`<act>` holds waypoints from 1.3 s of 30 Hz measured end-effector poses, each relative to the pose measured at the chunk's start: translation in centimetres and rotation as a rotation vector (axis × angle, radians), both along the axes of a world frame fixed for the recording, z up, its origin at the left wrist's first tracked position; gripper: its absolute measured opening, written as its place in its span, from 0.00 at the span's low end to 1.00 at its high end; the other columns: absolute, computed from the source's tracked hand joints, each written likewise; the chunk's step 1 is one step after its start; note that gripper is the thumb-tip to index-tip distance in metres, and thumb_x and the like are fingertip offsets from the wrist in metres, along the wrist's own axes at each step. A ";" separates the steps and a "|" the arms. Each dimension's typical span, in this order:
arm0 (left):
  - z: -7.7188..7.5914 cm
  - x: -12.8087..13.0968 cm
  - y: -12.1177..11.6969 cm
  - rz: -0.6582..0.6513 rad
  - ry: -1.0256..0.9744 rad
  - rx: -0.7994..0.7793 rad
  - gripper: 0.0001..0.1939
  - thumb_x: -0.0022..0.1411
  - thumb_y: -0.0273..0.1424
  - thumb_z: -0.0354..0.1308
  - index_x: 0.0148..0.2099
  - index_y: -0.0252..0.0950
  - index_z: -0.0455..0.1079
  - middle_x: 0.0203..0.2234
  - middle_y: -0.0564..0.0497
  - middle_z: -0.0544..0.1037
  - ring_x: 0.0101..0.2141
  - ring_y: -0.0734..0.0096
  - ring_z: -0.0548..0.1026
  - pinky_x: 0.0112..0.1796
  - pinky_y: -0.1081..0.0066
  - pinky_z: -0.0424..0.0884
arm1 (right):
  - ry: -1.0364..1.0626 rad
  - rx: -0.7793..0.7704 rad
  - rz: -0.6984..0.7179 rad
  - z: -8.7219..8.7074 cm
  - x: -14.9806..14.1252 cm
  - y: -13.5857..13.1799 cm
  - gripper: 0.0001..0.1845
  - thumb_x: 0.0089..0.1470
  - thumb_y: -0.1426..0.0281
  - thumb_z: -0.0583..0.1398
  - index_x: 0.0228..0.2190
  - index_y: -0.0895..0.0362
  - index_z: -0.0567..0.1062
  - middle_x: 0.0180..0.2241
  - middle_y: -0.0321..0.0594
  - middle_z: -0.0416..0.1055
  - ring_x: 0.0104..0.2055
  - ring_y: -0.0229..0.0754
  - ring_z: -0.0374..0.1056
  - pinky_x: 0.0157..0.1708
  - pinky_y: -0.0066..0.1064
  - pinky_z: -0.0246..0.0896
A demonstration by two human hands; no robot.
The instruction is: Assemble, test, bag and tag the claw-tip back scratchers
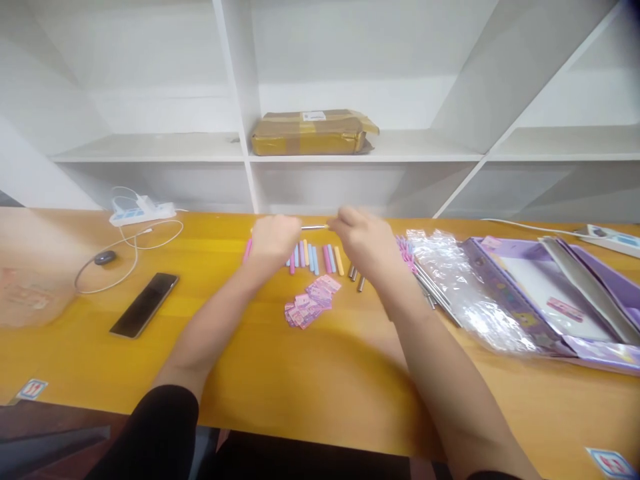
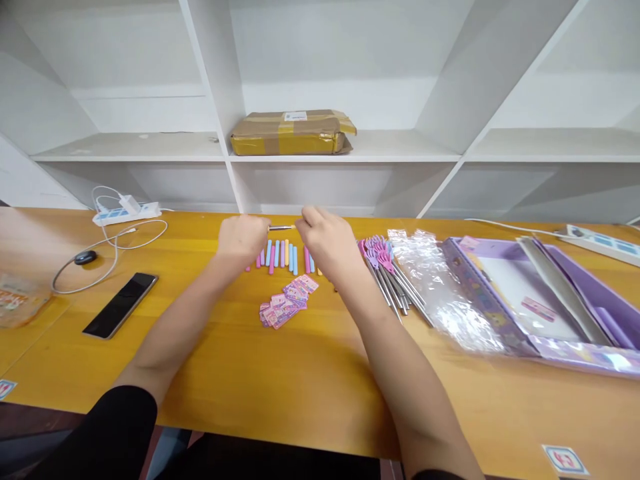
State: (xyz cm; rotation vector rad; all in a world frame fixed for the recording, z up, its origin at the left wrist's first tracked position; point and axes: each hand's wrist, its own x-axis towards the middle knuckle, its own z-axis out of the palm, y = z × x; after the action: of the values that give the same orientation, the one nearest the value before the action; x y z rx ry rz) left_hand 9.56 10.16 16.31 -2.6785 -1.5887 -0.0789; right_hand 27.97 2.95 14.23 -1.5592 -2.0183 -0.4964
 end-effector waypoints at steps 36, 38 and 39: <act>0.9 -1.7 -0.9 -0.001 0.128 0.098 0.15 0.67 0.22 0.52 0.44 0.36 0.82 0.38 0.35 0.84 0.42 0.46 0.84 0.38 0.58 0.73 | -0.090 0.056 0.097 -0.5 0.5 -0.2 0.17 0.73 0.71 0.53 0.38 0.55 0.82 0.33 0.43 0.69 0.34 0.41 0.58 0.30 0.34 0.42; 0.9 -1.8 -0.9 -0.002 0.130 0.099 0.15 0.67 0.22 0.52 0.44 0.36 0.81 0.37 0.36 0.85 0.41 0.48 0.84 0.38 0.59 0.73 | -0.086 0.068 0.096 -0.5 0.7 -0.1 0.17 0.73 0.71 0.54 0.37 0.55 0.82 0.33 0.43 0.69 0.34 0.41 0.58 0.30 0.34 0.42; 0.9 -1.8 -0.8 0.000 0.131 0.099 0.15 0.67 0.22 0.53 0.44 0.36 0.81 0.36 0.37 0.84 0.41 0.48 0.84 0.38 0.59 0.73 | -0.091 0.079 0.096 -0.5 0.8 -0.1 0.17 0.73 0.71 0.54 0.37 0.56 0.82 0.33 0.42 0.69 0.34 0.40 0.58 0.30 0.34 0.42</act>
State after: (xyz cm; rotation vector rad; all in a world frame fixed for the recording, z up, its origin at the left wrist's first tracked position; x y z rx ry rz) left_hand 7.75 9.31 17.21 -2.5523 -1.5063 0.0175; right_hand 28.81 2.82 13.68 -1.4089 -2.1040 -0.6111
